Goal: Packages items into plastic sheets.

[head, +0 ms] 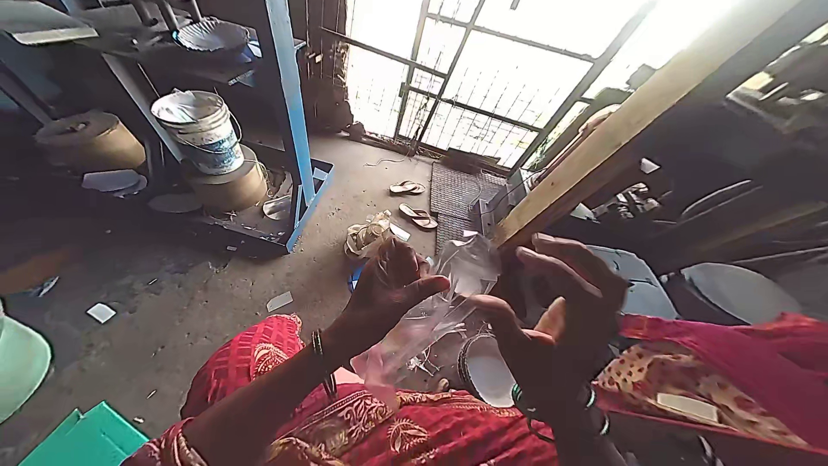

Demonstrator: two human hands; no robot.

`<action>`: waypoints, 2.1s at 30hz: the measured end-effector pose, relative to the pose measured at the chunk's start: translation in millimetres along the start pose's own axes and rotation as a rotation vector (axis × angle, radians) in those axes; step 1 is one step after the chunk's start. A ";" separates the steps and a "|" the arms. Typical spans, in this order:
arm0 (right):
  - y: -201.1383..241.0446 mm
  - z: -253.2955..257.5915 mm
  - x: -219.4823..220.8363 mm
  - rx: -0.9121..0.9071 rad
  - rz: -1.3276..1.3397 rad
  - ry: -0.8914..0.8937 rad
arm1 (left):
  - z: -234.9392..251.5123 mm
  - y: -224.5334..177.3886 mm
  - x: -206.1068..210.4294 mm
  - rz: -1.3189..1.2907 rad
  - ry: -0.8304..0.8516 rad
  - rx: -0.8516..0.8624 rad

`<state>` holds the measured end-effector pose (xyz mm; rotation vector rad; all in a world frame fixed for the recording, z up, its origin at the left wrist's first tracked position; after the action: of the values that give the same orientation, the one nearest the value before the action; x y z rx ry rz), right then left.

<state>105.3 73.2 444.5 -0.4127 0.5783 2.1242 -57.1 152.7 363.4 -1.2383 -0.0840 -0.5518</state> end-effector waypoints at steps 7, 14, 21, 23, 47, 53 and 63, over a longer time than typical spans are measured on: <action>-10.8 -9.6 52.4 0.158 0.483 0.358 | 1.1 -4.6 10.2 0.209 0.134 0.077; -18.6 -14.6 64.6 0.230 0.677 0.414 | 1.5 -5.6 12.2 0.313 0.192 0.073; -25.2 -17.2 68.3 0.279 0.620 0.381 | 1.2 -8.4 11.1 0.255 0.150 0.107; -25.7 -18.0 69.1 0.285 0.604 0.376 | 1.7 -6.9 8.9 0.273 0.125 0.094; -25.7 -16.5 68.1 0.221 0.344 0.261 | -0.2 7.8 2.9 0.234 0.066 -0.002; -31.5 -23.2 71.3 0.320 0.465 0.237 | -0.5 7.0 3.6 0.253 0.067 0.069; -47.4 -23.8 76.0 0.418 0.767 0.257 | 4.1 4.1 -4.3 0.171 0.083 0.037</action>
<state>103.1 135.3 375.7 -0.2415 1.4846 2.5745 -58.0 158.8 359.7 -1.1723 0.0813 -0.4502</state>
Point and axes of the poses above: each hand's wrist, its own z-axis towards the middle knuckle, its own x-axis out of the palm, y = z × x, the point moved 10 cm from there along z, towards the middle knuckle, and after that the axes turned 7 degrees about -z, right-handed, at the moved point
